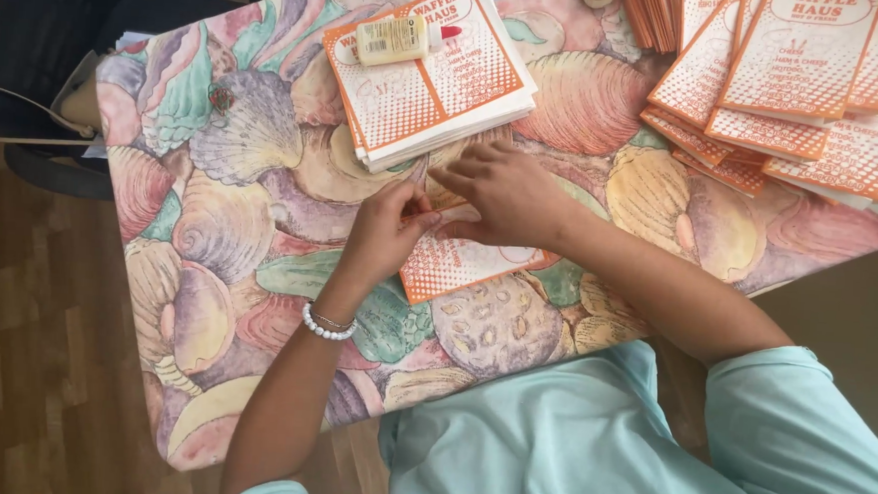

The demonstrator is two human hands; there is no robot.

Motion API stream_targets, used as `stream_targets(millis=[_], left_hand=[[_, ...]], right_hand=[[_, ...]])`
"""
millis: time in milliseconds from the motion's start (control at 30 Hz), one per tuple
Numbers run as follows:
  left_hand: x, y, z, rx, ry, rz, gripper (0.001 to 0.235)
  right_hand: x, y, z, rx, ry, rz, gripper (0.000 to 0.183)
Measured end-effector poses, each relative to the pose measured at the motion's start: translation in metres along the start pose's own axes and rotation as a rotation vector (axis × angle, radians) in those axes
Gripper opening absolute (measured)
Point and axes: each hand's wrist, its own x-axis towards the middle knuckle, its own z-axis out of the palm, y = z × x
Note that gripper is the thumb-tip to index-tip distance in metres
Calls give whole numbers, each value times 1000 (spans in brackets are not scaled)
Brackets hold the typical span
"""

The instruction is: Folding flat paper bags along pre-scored lines and stacking them on a table.

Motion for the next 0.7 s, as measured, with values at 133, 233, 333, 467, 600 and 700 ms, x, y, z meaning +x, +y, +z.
stream_targets(millis=[133,233,333,467,600,700], left_hand=[[-9,21,-8,32,53,108,20],[-17,32,-15,117,13,88,18],[-15,46,-14,128,42,96,17],[-12,46,-5,-178,219,40,14],[-13,48,9,-544,384,-101,21],[-14,51,23,-638,364,-145,20]], right_hand=[[-9,10,-3,-6,-113,29,35],[-15,22,-37,153,-216,63,29],[-35,46,-69,357,-153,166,21],[-52,50,-82,564,305,448,21],[-47,12,-39,1133,391,610,101],[-33,-22,-17,1419,531,661,62]])
